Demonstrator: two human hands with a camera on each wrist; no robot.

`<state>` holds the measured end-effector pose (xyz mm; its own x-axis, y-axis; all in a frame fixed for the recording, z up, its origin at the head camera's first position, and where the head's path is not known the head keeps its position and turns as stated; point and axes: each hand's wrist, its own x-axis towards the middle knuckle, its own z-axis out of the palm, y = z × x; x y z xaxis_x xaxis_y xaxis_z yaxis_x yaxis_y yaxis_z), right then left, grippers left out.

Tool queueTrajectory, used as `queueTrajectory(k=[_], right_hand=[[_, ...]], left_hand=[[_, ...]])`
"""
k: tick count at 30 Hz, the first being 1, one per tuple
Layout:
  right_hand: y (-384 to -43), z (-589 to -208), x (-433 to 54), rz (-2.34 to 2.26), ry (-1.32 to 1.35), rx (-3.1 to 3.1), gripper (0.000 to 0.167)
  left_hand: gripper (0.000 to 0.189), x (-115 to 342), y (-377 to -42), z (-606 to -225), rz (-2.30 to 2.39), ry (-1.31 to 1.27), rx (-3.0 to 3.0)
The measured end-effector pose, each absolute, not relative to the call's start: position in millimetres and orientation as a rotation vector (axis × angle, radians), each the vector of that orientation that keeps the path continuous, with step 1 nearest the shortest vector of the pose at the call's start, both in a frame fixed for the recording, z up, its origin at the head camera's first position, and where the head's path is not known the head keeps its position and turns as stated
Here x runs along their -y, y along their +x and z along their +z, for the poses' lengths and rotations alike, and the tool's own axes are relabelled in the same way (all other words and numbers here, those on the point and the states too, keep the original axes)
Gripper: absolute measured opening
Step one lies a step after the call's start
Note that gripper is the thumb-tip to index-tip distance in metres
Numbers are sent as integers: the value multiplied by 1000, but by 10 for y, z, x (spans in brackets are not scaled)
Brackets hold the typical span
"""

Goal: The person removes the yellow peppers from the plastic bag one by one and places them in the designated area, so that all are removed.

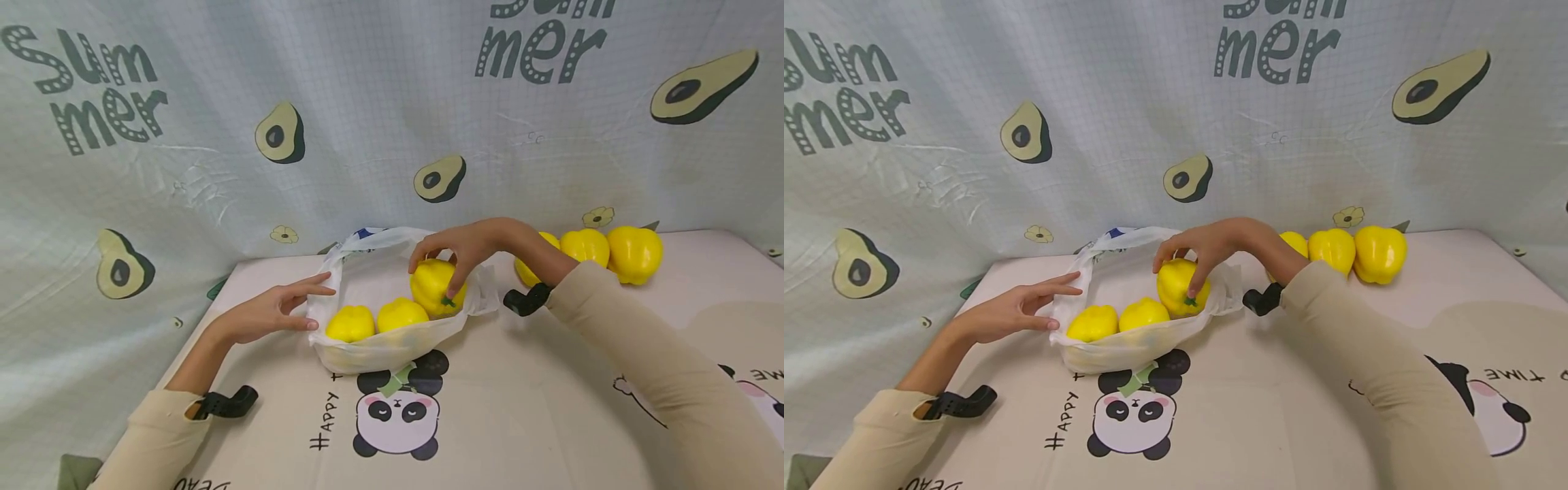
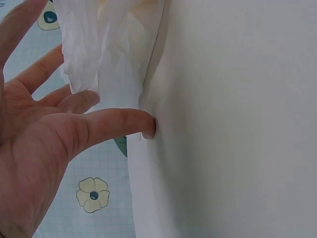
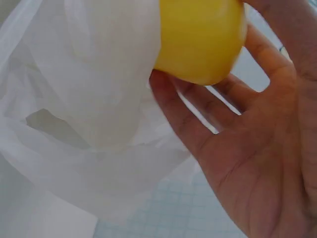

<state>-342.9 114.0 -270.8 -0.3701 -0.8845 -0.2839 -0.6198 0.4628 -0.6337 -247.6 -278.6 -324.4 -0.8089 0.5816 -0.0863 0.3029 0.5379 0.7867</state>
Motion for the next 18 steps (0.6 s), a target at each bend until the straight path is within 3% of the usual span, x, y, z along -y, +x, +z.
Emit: queueTrajectory(k=[18], right_hand=[[-3099,-2709,-1369,-1046,-1379,-2261,60]], left_hand=[[56,2794,-2430,-3235,1129,743,-2452]])
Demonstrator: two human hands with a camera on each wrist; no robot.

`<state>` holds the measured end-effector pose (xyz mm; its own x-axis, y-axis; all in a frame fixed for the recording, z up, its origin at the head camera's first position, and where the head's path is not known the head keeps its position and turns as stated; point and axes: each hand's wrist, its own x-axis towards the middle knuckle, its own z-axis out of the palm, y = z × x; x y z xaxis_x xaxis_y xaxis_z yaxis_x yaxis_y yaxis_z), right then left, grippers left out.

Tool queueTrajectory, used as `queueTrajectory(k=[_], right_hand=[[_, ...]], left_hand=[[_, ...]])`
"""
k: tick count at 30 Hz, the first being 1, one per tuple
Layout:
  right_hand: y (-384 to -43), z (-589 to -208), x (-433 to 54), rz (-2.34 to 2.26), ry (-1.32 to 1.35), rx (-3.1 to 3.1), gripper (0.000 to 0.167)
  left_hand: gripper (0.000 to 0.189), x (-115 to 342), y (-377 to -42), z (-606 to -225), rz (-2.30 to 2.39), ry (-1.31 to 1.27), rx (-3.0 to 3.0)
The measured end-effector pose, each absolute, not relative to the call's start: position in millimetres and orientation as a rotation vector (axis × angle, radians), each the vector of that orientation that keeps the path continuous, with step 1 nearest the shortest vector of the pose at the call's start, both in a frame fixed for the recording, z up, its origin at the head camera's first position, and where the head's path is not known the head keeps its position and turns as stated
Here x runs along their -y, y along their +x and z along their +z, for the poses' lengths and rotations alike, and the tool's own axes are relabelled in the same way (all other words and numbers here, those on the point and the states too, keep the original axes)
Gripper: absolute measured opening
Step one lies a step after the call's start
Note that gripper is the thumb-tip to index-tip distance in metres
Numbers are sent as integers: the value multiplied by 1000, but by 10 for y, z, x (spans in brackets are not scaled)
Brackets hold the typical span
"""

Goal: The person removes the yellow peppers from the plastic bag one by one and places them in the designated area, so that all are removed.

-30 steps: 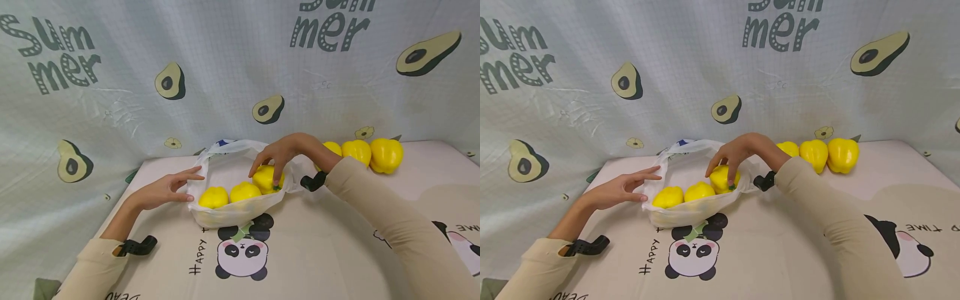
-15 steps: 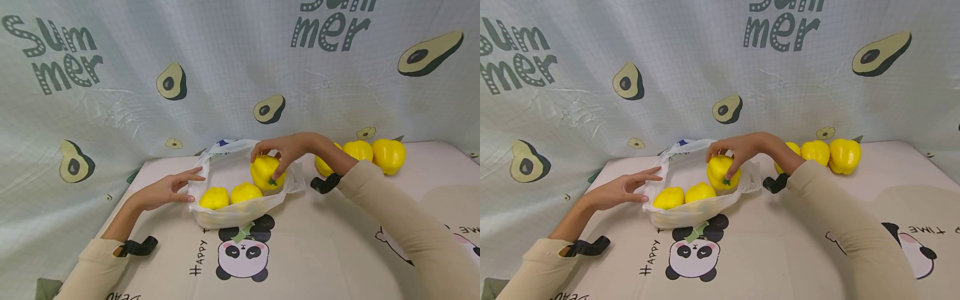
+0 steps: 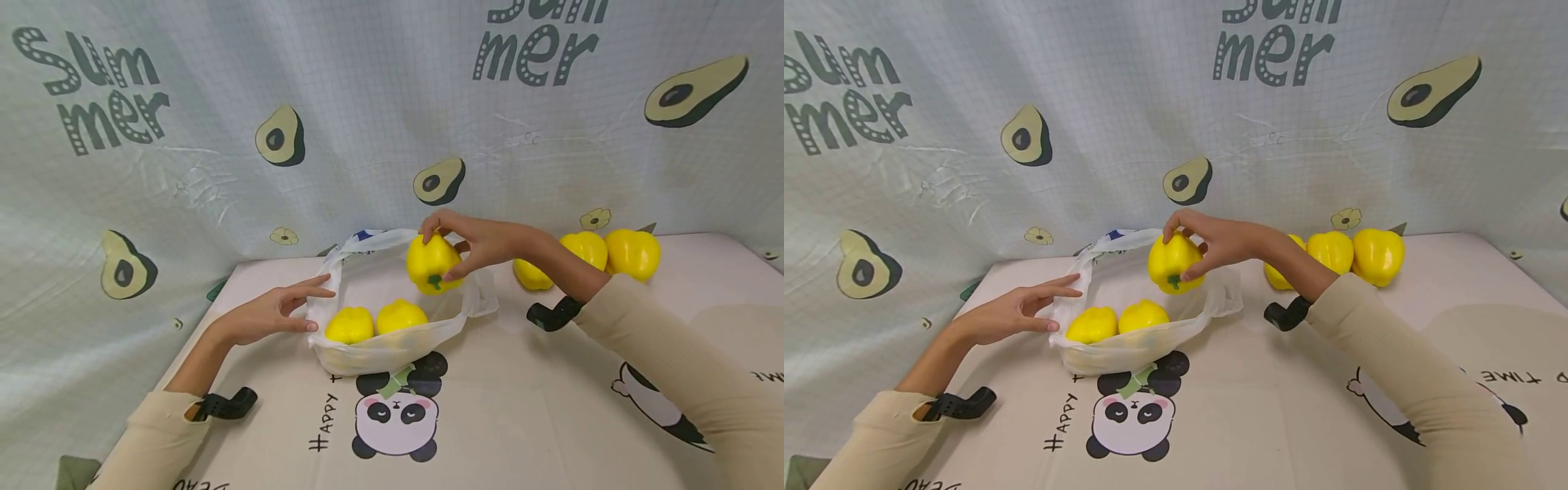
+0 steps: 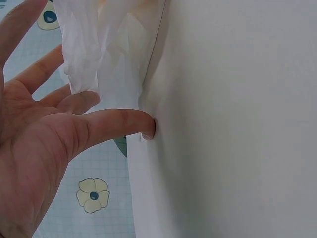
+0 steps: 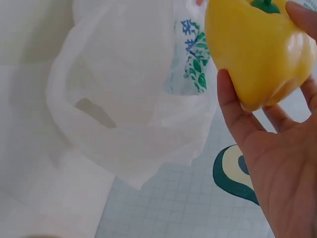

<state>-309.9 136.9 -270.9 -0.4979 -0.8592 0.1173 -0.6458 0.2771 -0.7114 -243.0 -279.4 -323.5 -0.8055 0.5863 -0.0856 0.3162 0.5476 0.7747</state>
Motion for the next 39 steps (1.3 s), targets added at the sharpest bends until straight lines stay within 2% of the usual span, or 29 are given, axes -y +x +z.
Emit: queueTrajectory(k=[11,19,24,30,37,39], right_hand=[[-3101,-2783,-1479,-1049,-1328,-2340,58],[-3068,-2842,-1568,-1023,-1388,-2428,65],[-3055,-2869,-1596,-974,-1476,-2484,47],[-3025,-2918,-1615,-1089,-1428,-2479,22],[-2972,-2919,-1633,-1125,-1422,-2493,36],[-2956,-2912,-1644,-1114,-1452,-2501,35]], left_hand=[[56,2751,-2466,-3245,1112,714,-2480],[56,2730,-2477,-3239,1118,715,-2477],[56,2710,-2480,-3224,1124,705,-2474],[56,2712,-2465,-3224,1138,700,-2464],[56,2710,-2450,-3219,1137,708,-2467],[56,2709,-2446,-3217,1141,705,-2465]])
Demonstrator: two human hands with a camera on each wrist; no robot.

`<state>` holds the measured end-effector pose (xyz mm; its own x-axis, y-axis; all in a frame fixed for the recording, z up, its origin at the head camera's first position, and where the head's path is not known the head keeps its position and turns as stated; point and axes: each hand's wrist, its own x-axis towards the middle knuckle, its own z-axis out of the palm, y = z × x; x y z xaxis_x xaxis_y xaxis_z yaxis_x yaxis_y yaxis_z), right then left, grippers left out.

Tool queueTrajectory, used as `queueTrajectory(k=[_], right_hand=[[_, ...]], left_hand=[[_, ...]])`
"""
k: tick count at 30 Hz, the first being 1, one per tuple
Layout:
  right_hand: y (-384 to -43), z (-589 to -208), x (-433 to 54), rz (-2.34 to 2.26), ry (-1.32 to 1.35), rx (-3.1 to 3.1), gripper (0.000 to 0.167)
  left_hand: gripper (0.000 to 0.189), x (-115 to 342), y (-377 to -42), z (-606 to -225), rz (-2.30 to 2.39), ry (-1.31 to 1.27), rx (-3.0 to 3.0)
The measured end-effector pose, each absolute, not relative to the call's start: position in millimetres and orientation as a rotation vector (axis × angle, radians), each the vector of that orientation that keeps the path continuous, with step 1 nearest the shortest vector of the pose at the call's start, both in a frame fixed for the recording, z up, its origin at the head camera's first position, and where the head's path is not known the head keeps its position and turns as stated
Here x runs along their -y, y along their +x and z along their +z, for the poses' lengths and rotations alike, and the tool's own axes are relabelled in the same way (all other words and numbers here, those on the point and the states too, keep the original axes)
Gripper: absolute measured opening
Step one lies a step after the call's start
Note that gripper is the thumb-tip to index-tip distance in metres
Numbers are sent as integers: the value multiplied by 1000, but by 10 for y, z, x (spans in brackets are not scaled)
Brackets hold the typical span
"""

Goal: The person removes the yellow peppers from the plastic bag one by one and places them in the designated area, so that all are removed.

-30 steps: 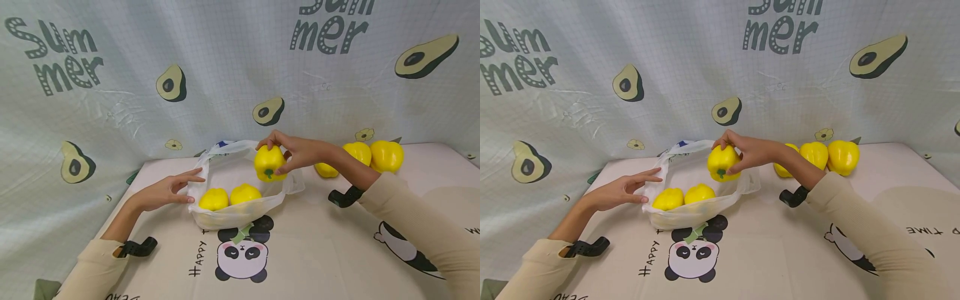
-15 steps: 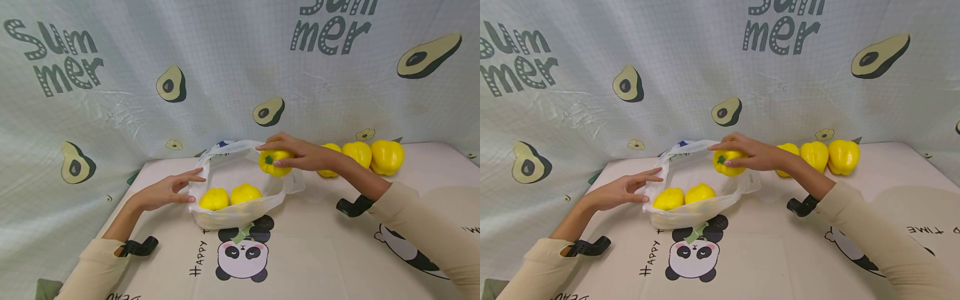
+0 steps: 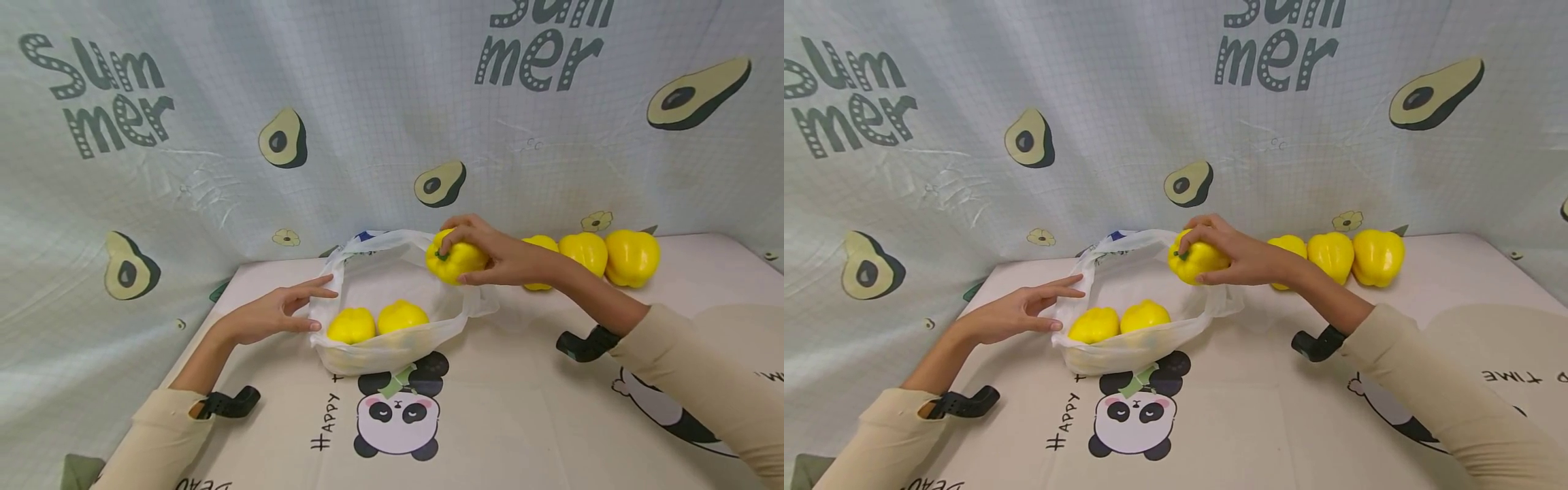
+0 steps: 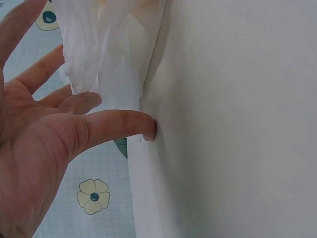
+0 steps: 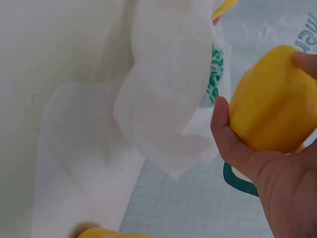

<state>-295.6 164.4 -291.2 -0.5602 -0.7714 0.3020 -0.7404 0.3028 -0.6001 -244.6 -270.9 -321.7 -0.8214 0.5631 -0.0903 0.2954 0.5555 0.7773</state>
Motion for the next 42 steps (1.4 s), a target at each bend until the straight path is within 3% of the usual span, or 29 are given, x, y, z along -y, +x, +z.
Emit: queueTrajectory(k=[11,25,42], right_hand=[[-2891,-2890,-1726,-1115,-1388,-2561,24],[-2859,-2843,-1899,-1125,-1276,-2605,42],[-2807,-2837,-2053,-1076,-1282,-2654,47]], left_hand=[[55,2707,-2447,-3236,1143,691,-2463],[55,2709,-2453,-3223,1147,701,-2470],[56,2712,-2442,-3231,1151,722,-2472]])
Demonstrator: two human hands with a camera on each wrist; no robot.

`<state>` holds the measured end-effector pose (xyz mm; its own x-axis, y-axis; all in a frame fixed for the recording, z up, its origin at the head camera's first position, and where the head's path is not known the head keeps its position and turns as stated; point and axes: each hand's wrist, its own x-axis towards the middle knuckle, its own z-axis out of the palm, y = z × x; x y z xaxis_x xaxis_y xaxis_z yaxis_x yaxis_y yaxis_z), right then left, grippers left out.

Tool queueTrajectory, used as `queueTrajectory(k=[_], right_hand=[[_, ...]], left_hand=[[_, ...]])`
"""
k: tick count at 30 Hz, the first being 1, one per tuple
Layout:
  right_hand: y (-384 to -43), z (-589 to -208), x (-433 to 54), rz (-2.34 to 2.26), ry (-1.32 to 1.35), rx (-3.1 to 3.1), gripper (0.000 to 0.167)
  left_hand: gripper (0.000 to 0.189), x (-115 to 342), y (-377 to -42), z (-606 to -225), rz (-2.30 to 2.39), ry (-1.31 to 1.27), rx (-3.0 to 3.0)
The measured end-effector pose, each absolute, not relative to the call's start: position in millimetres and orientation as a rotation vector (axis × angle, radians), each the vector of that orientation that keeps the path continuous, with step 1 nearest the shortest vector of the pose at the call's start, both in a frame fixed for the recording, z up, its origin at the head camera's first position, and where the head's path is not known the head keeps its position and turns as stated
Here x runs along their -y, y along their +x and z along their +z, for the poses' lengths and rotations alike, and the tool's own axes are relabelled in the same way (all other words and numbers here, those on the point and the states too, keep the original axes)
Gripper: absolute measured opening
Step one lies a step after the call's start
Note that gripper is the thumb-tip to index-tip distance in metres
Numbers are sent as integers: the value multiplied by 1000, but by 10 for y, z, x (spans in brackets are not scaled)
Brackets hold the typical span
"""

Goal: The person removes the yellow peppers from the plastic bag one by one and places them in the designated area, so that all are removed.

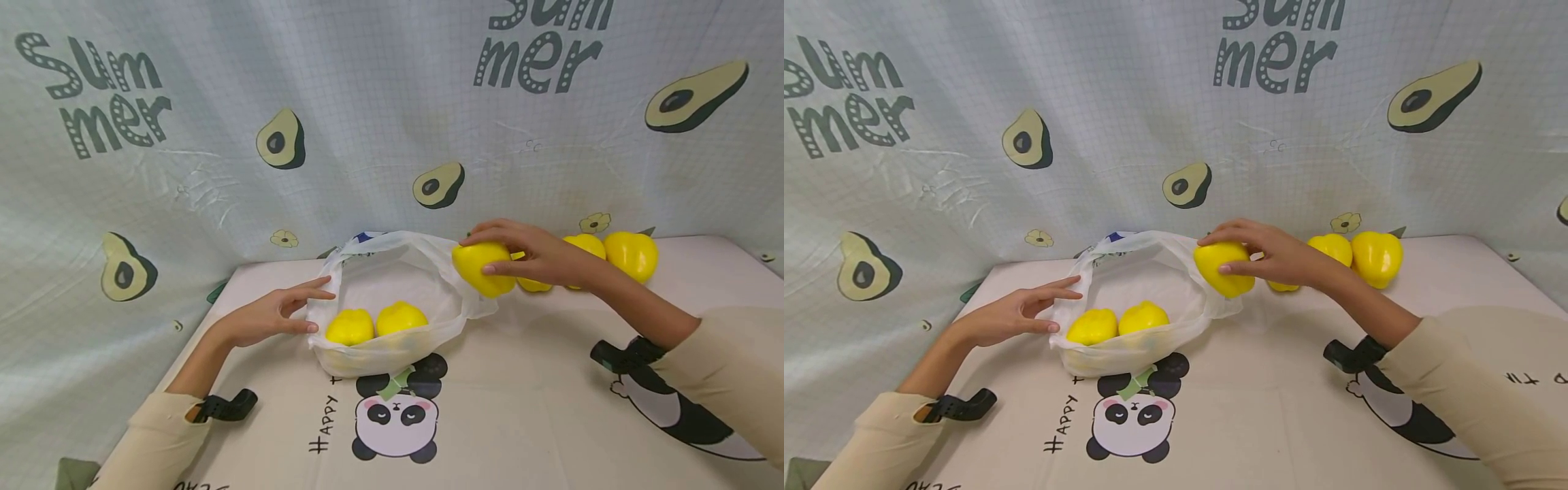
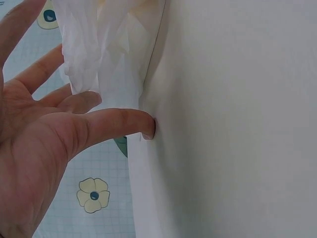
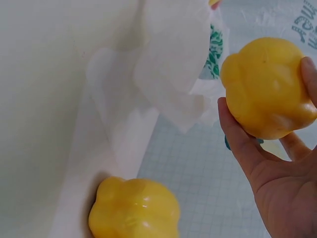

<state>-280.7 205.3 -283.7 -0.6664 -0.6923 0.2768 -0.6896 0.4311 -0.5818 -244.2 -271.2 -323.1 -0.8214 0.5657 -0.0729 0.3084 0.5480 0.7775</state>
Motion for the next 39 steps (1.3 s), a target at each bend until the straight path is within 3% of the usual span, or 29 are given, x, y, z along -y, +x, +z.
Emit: queueTrajectory(k=[39], right_hand=[[-2654,-2877,-2313,-1050,-1151,-2729,45]], left_hand=[[58,2727,-2436,-3249,1171,714,-2451]])
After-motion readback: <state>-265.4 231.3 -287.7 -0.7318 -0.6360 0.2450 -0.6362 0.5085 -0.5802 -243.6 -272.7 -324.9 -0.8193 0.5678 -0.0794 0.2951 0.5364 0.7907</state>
